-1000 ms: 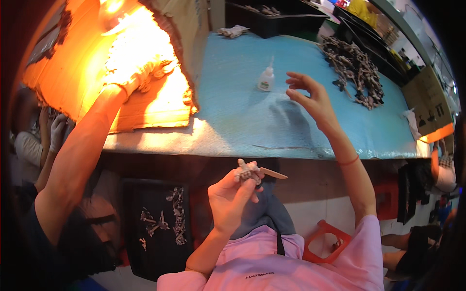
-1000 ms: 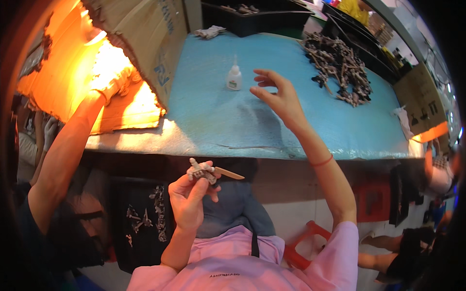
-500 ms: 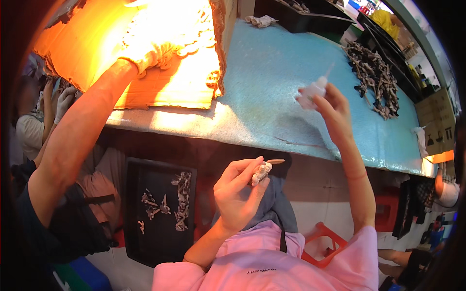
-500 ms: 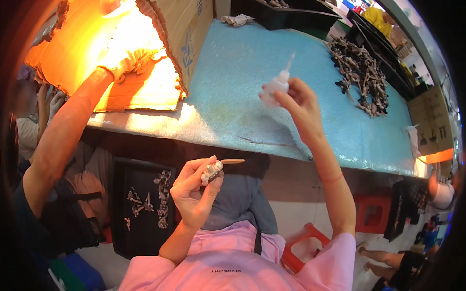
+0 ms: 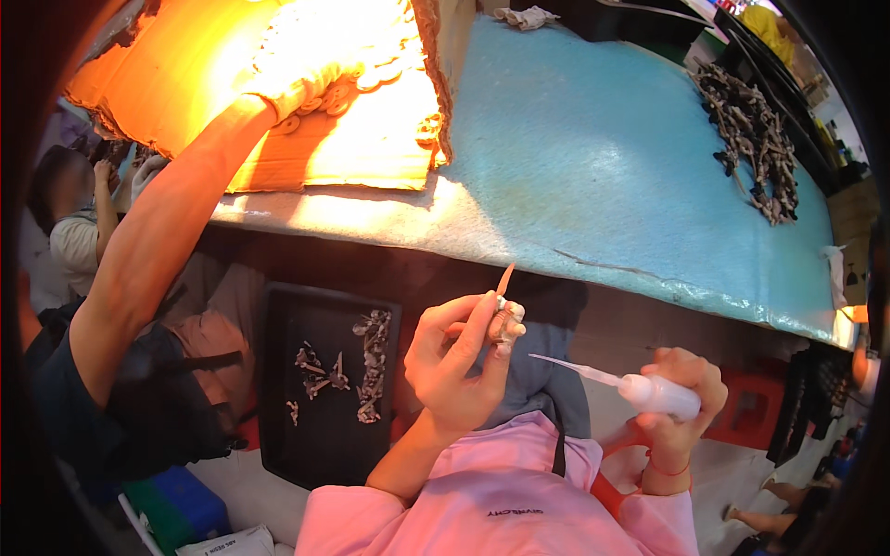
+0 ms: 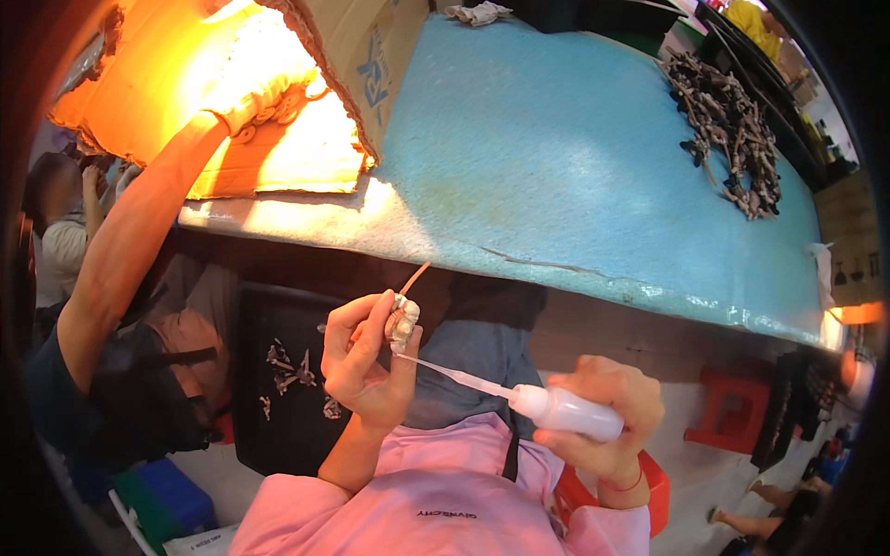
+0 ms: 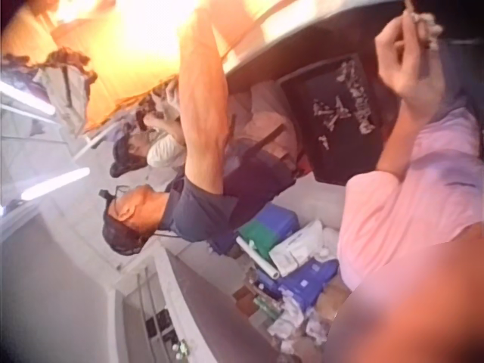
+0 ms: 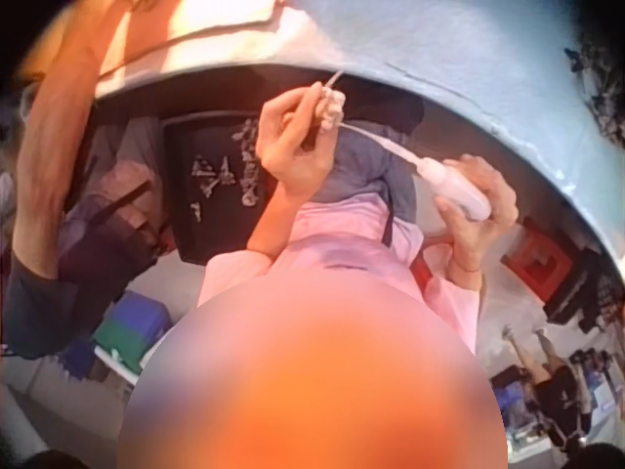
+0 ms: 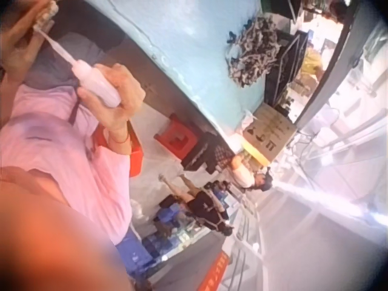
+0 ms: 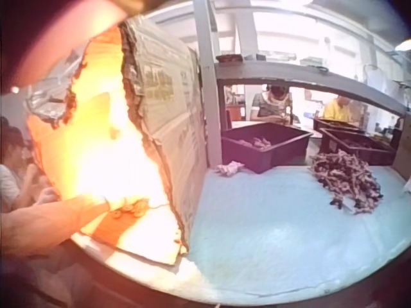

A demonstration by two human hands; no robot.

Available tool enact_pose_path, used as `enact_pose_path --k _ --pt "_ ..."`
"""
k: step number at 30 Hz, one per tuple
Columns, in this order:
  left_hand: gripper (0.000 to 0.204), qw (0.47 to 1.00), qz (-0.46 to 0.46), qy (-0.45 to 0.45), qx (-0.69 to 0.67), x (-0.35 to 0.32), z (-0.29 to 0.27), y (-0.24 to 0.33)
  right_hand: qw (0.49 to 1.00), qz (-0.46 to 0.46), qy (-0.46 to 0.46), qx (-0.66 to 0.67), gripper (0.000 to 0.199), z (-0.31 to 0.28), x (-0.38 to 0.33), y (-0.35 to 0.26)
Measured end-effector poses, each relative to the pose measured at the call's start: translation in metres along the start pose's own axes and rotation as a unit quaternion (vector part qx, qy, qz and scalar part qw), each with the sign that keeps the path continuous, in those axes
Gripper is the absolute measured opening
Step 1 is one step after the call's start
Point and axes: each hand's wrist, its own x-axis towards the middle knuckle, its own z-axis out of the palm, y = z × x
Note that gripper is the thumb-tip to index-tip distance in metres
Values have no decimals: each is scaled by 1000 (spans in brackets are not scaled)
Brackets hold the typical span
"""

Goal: The person assembles small plastic action figure components by hand, applying glue from a bottle with an applicator to the figure joints.

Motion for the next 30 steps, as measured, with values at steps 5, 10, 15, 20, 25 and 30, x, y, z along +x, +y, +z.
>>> enact_pose_path --k 5,10,15,20,25,30 --pt "36 999 14 -4 37 0 -3 1 993 -77 -25 -86 39 0 -4 -11" --pt "39 999 16 -1 48 0 -5 0 979 -63 -60 -185 47 2 -8 -20" --pt "40 999 10 -2 43 -1 -6 -1 972 -90 -57 -209 47 7 -5 -20" --pt "40 999 9 -4 45 -2 -7 -3 967 -112 -58 -222 47 13 -2 -19" --pt "40 999 6 -6 36 0 -6 -2 963 -120 -59 -236 45 12 -2 -19" --pt "39 1000 -3 -6 25 -1 -5 -2 959 -136 -76 -234 44 11 1 -18"
